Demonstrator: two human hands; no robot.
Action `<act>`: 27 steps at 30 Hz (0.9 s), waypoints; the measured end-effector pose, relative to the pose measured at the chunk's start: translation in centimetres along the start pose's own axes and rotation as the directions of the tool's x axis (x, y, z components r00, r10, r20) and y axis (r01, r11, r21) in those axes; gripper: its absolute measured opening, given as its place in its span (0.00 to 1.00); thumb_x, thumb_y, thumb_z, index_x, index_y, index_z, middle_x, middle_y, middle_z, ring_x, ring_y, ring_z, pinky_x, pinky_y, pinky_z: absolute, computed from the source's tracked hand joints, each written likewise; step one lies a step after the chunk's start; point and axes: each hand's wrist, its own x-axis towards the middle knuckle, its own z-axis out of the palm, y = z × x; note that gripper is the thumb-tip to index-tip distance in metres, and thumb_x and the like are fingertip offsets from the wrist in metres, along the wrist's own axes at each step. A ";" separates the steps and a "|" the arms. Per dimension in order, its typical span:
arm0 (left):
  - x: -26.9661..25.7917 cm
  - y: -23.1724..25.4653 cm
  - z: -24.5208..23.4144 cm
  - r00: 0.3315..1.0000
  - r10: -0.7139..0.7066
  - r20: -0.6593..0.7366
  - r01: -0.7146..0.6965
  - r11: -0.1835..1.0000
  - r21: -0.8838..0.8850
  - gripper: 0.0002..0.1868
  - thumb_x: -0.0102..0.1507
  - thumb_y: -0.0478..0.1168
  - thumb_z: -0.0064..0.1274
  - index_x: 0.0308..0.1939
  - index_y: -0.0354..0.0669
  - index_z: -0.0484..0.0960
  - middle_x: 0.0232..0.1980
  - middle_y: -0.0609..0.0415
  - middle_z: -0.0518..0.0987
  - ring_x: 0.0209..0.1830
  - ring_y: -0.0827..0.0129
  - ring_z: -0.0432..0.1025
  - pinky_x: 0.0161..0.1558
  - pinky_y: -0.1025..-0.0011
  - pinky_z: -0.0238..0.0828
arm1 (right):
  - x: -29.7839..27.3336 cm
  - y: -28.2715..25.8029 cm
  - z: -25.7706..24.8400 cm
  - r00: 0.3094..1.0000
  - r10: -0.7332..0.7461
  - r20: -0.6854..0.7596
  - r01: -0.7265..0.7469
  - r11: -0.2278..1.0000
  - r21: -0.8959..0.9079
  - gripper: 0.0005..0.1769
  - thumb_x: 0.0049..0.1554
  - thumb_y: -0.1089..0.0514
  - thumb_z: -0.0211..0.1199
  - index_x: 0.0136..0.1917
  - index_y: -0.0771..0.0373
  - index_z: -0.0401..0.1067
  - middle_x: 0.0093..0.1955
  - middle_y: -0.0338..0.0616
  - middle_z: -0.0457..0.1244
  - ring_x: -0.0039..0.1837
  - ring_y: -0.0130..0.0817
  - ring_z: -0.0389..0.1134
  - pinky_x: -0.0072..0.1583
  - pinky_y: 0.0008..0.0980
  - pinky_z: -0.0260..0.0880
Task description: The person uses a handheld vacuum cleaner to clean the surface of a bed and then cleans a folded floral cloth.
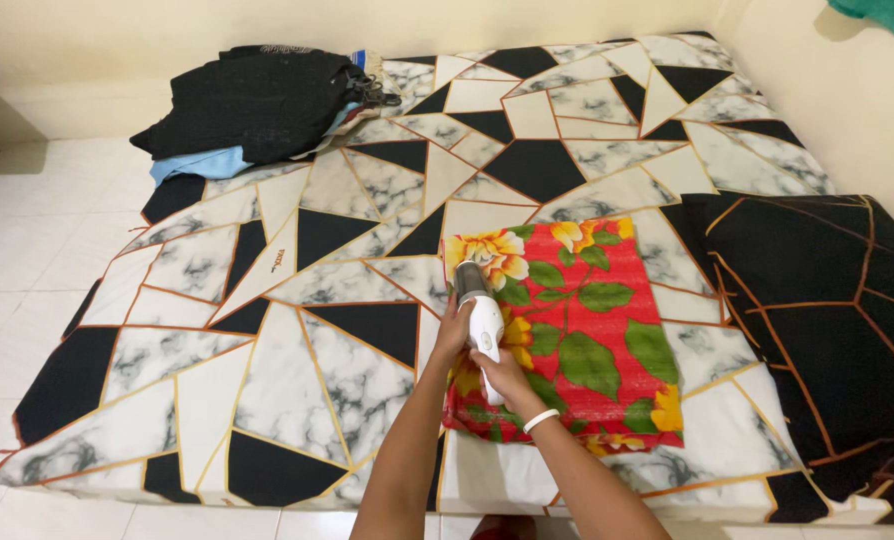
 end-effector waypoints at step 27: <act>-11.3 -2.6 -0.3 0.998 -0.059 0.038 0.056 0.996 0.065 0.45 0.64 0.53 0.52 0.80 0.42 0.50 0.75 0.36 0.66 0.73 0.54 0.64 0.69 0.64 0.60 | -10.2 7.8 0.3 0.999 -0.027 -0.025 0.028 0.999 0.035 0.19 0.60 0.46 0.63 0.46 0.65 0.68 0.27 0.40 0.59 0.25 0.31 0.61 0.29 0.33 0.62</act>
